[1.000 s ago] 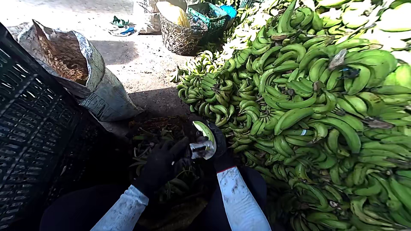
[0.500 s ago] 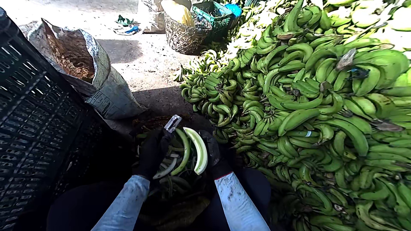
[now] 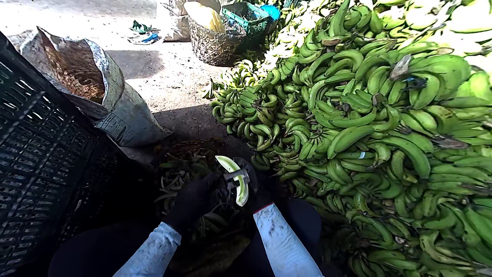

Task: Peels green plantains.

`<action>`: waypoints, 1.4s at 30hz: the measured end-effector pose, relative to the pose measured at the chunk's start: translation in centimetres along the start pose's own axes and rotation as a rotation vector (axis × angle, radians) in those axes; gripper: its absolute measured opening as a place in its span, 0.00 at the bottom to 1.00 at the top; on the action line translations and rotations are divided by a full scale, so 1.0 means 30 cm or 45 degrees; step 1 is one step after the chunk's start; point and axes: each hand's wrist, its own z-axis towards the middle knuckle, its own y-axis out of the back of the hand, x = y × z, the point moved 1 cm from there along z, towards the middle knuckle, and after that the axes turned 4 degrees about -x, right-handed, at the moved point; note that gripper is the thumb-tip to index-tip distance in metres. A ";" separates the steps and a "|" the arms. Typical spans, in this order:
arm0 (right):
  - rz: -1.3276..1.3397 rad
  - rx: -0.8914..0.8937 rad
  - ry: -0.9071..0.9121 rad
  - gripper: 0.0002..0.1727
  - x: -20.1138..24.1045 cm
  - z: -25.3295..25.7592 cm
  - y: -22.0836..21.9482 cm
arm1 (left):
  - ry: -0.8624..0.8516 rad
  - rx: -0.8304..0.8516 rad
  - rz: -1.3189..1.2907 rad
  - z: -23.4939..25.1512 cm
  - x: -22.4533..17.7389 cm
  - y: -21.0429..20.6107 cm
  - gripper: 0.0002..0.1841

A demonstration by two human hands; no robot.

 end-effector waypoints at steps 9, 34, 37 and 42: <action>-0.545 -0.221 0.044 0.24 0.051 -0.029 -0.008 | 0.353 -0.435 -0.234 0.038 0.110 0.085 0.25; -2.063 0.156 -0.288 0.32 -0.210 0.289 -0.146 | -0.144 -2.118 0.680 -0.415 0.399 1.103 0.26; -2.115 0.243 -0.382 0.35 -0.266 0.291 -0.129 | -0.418 -2.087 0.353 -0.330 0.363 0.964 0.29; -2.018 0.207 -0.315 0.42 -0.366 0.333 -0.038 | 0.002 -1.358 -0.880 -0.140 0.023 0.521 0.26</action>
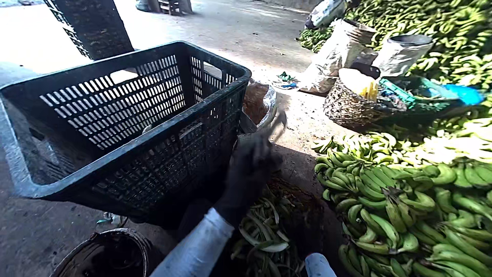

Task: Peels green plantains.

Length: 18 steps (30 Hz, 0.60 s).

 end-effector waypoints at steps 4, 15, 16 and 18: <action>-0.160 0.022 -0.026 0.47 -0.020 -0.006 0.050 | 0.466 0.342 -0.178 -0.174 0.147 -0.114 0.25; -0.141 0.106 -0.060 0.38 0.025 -0.180 0.143 | 0.475 0.390 0.058 -0.237 0.208 -0.129 0.28; -0.082 0.102 -0.059 0.36 0.025 -0.182 0.148 | 0.467 0.390 0.073 -0.238 0.214 -0.127 0.28; 0.114 0.048 -0.032 0.36 0.018 -0.195 0.166 | 0.458 0.401 0.097 -0.238 0.223 -0.124 0.27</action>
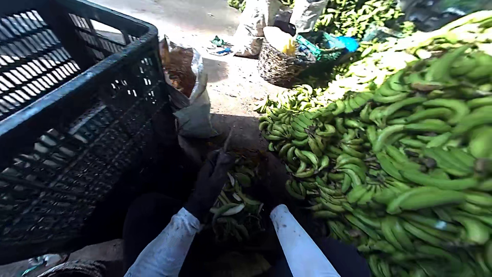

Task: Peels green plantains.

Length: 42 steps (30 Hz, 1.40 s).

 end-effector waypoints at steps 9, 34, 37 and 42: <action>0.979 -0.397 0.266 0.42 0.045 -0.204 0.211 | 0.104 0.339 -0.039 -0.077 0.055 -0.081 0.30; 2.029 -0.474 0.271 0.22 0.062 -0.237 0.390 | -0.190 0.761 0.545 -0.022 -0.054 -0.157 0.31; 2.164 -0.348 0.194 0.25 0.057 -0.214 0.351 | -0.450 0.804 0.883 -0.001 -0.092 -0.150 0.36; 2.133 -0.273 0.463 0.26 0.033 -0.174 0.240 | -0.507 0.687 1.034 0.044 -0.047 -0.160 0.32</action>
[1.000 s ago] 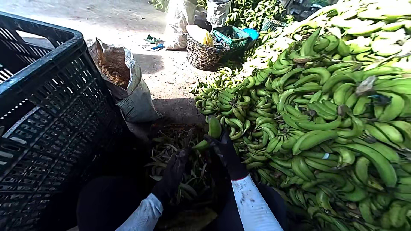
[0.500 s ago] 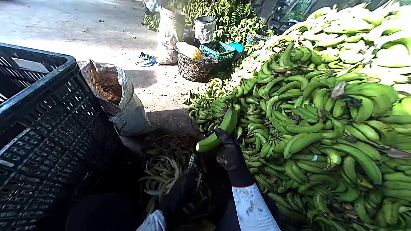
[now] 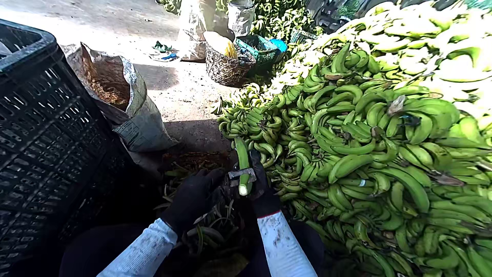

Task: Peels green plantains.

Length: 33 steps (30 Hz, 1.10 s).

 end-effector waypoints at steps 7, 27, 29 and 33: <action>0.221 0.035 -0.299 0.29 -0.089 -0.123 -0.069 | 0.420 -0.368 0.167 0.125 0.084 0.032 0.23; -0.192 -0.123 0.358 0.21 0.027 0.005 0.011 | 0.009 -0.111 -0.153 -0.036 -0.047 -0.034 0.33; -0.250 0.060 0.217 0.19 -0.025 -0.021 0.025 | 0.029 -0.206 -0.059 0.004 0.009 -0.033 0.27; -0.161 0.373 -0.183 0.21 -0.080 -0.111 -0.044 | 0.304 -0.317 -0.004 0.067 0.114 0.015 0.25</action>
